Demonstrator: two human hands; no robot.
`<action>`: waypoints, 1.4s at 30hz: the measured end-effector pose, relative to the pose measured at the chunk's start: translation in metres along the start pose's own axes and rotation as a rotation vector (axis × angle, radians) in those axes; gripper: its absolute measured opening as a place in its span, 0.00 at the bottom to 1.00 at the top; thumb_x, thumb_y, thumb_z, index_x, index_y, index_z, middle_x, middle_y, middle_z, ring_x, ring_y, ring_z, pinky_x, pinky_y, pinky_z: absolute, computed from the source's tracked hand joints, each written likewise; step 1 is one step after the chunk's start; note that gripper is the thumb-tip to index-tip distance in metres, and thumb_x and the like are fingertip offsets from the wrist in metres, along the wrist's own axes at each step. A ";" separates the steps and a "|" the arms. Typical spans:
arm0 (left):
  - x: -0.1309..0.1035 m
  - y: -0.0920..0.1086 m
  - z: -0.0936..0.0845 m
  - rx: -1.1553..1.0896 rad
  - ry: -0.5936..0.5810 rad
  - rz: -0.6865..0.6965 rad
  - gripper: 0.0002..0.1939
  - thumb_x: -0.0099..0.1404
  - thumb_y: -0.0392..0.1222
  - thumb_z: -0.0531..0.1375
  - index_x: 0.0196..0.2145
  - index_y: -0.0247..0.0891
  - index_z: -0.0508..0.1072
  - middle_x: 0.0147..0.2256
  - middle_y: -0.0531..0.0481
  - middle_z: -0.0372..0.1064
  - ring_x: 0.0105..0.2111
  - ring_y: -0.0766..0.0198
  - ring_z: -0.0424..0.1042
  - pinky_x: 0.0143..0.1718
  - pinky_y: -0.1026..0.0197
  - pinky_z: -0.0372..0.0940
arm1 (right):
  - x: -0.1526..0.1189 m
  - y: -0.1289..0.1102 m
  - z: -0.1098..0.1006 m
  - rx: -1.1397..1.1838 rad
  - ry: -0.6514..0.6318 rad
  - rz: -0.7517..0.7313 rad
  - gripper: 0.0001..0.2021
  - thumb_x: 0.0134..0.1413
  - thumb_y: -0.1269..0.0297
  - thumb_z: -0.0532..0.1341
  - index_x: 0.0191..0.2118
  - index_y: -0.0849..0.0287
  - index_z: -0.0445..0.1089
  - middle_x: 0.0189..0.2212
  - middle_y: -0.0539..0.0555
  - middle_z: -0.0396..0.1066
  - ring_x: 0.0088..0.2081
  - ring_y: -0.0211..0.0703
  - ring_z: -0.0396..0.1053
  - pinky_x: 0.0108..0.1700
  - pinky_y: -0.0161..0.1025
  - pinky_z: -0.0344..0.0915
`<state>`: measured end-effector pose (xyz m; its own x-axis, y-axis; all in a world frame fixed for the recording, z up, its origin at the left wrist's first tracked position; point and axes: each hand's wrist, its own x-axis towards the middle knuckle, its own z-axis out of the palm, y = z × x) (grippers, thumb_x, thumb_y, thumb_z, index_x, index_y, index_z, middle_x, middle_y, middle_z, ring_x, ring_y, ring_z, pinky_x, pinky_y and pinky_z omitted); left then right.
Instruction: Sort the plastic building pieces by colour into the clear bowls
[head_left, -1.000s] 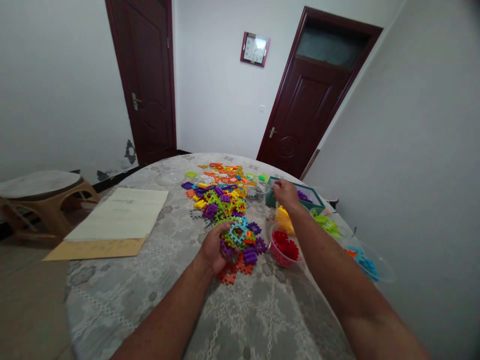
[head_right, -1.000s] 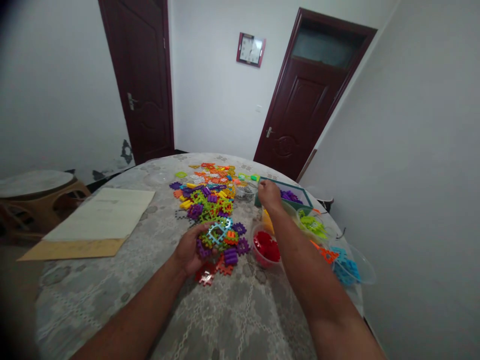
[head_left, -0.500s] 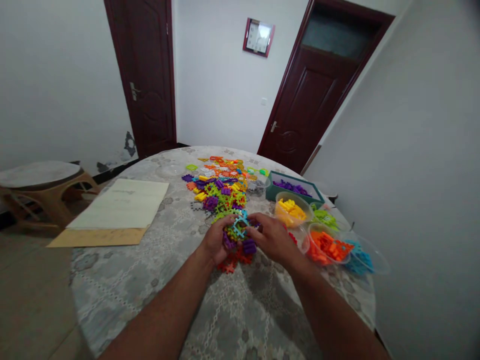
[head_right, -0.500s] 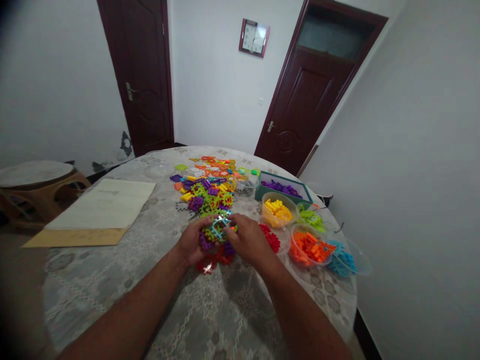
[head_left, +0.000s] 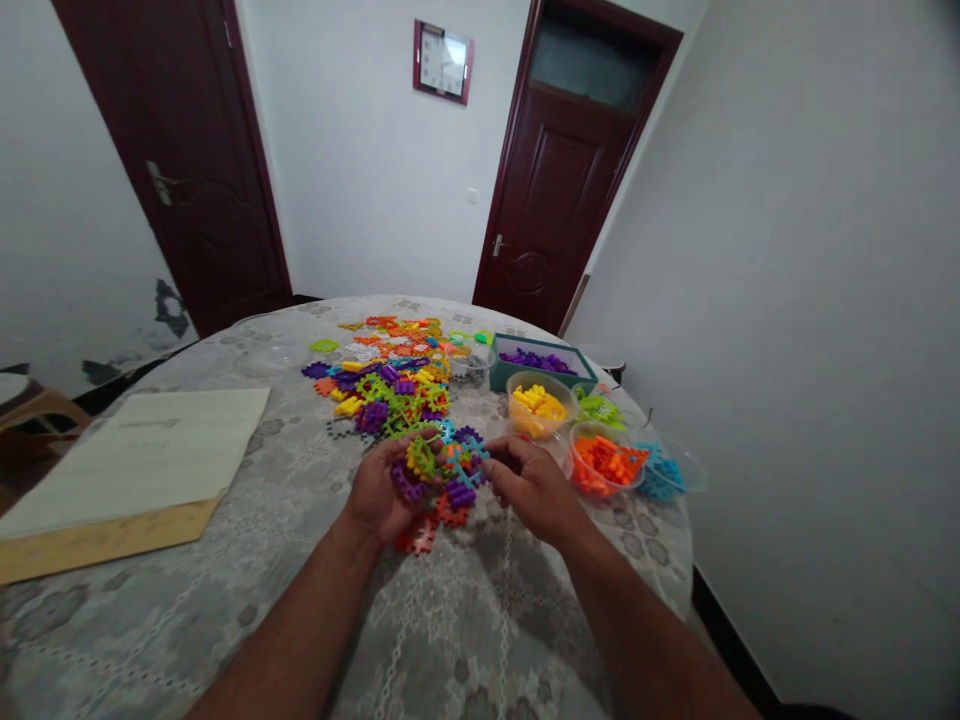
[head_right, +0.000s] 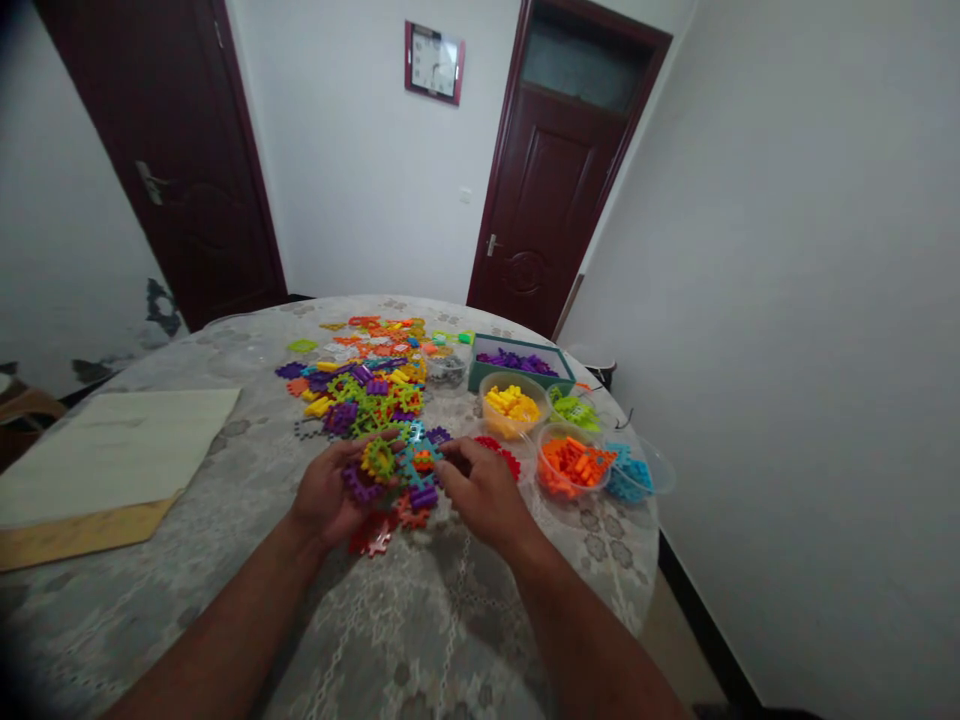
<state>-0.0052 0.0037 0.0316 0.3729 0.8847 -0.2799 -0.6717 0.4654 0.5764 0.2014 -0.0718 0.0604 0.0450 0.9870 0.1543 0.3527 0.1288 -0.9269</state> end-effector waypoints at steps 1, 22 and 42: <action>-0.001 0.001 0.001 -0.010 0.007 0.000 0.24 0.63 0.34 0.59 0.56 0.30 0.76 0.39 0.38 0.80 0.32 0.54 0.81 0.27 0.56 0.78 | -0.002 0.000 -0.004 -0.002 -0.003 0.009 0.08 0.65 0.58 0.64 0.42 0.53 0.79 0.27 0.47 0.74 0.26 0.38 0.69 0.28 0.34 0.66; -0.003 0.005 0.017 0.128 0.146 0.039 0.16 0.62 0.31 0.62 0.47 0.32 0.80 0.42 0.40 0.80 0.34 0.54 0.82 0.29 0.56 0.80 | -0.073 0.062 -0.190 -0.483 1.124 0.005 0.25 0.60 0.46 0.64 0.54 0.60 0.79 0.41 0.60 0.81 0.35 0.49 0.75 0.41 0.44 0.72; -0.010 0.006 0.010 -0.018 -0.033 0.024 0.29 0.54 0.32 0.62 0.56 0.35 0.78 0.40 0.39 0.77 0.34 0.55 0.77 0.30 0.56 0.76 | -0.061 0.059 -0.128 -0.485 0.802 -0.111 0.17 0.68 0.52 0.60 0.48 0.57 0.81 0.44 0.59 0.82 0.42 0.49 0.78 0.46 0.44 0.73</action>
<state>-0.0060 -0.0025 0.0456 0.3774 0.8944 -0.2402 -0.6921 0.4447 0.5684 0.3396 -0.1370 0.0401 0.5539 0.5875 0.5900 0.7358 -0.0138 -0.6771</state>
